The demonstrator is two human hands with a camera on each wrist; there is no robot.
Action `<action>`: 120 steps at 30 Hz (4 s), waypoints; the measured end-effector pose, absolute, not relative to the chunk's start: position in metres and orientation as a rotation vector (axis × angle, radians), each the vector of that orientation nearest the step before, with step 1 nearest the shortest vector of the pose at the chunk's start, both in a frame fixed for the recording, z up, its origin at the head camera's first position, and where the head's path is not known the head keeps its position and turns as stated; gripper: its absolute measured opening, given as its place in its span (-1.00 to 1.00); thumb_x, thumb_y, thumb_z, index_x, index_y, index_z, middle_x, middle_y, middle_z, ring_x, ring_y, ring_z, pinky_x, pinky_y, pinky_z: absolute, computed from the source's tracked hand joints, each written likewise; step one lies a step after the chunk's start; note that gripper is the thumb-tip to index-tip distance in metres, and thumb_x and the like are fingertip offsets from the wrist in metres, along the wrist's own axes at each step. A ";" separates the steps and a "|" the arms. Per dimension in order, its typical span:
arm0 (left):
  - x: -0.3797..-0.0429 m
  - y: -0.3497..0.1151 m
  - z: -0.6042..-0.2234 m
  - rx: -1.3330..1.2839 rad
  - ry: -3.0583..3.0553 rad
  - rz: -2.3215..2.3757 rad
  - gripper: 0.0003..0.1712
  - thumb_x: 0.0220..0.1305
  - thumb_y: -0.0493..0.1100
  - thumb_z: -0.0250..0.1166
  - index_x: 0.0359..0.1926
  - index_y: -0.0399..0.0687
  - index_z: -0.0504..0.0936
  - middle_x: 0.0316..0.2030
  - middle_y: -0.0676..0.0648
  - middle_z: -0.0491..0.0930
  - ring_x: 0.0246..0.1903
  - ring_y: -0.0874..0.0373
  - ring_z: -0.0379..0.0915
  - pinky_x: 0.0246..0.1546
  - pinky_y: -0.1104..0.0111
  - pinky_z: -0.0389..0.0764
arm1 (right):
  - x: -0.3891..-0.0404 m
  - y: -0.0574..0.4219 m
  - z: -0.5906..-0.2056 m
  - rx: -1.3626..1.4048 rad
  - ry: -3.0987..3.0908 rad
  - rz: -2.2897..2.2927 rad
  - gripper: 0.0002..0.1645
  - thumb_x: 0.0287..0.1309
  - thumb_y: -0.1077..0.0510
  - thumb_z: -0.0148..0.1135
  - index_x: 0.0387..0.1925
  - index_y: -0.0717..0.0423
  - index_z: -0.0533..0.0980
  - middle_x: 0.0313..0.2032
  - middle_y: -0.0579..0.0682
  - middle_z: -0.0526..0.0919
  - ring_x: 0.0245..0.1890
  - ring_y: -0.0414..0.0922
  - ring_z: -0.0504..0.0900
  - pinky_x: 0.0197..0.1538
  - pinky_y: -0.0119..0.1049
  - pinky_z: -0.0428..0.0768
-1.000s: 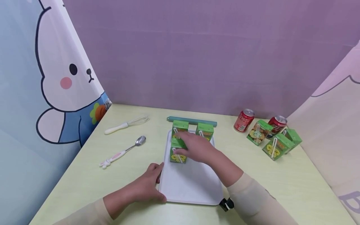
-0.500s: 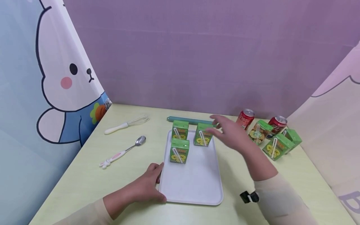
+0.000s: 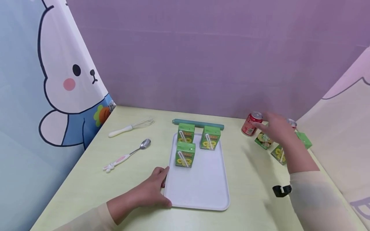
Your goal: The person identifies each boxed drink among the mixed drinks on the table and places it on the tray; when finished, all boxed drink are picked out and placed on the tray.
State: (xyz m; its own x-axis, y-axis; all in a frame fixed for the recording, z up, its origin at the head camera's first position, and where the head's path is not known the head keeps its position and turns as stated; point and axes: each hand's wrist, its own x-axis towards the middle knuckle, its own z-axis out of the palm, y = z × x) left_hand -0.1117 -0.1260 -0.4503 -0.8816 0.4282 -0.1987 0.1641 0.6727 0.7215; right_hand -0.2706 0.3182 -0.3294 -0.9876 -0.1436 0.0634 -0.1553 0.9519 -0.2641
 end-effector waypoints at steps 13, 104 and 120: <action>-0.112 -0.125 -0.449 0.470 2.538 1.040 0.43 -0.39 0.09 0.56 0.41 -0.28 -0.11 -0.07 -0.03 0.15 -0.24 0.20 0.29 -0.28 0.43 0.33 | -0.291 0.363 -0.358 -0.067 -3.180 0.403 0.25 -0.13 -0.56 0.02 0.35 0.25 0.04 0.20 0.43 0.15 0.10 0.47 0.14 -0.06 0.41 0.19; -0.114 -0.124 -0.449 0.442 2.527 1.015 0.41 -0.35 0.10 0.56 0.42 -0.24 -0.11 -0.04 -0.03 0.12 -0.24 0.20 0.28 -0.27 0.41 0.30 | -0.198 0.164 -0.373 0.811 -3.075 0.150 -0.23 -0.11 -0.20 0.37 0.16 -0.01 0.44 0.04 -0.01 0.52 0.00 -0.08 0.50 -0.03 -0.09 0.49; -0.115 -0.125 -0.448 0.434 2.543 0.979 0.44 -0.37 0.14 0.56 0.42 -0.23 -0.12 -0.03 -0.01 0.12 -0.22 0.21 0.27 -0.23 0.38 0.31 | -0.202 0.162 -0.377 0.846 -3.051 0.183 -0.21 -0.06 -0.22 0.32 0.18 0.05 0.40 0.10 0.07 0.47 0.07 -0.01 0.47 0.01 -0.06 0.47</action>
State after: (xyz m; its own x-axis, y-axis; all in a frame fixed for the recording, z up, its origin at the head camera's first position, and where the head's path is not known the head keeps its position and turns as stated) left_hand -0.1146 -0.1253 -0.4484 -0.8800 0.4118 -0.2365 0.1470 0.7097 0.6890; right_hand -0.2024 0.1624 -0.3770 -0.8573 -0.5148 0.0017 -0.5113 0.8511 -0.1189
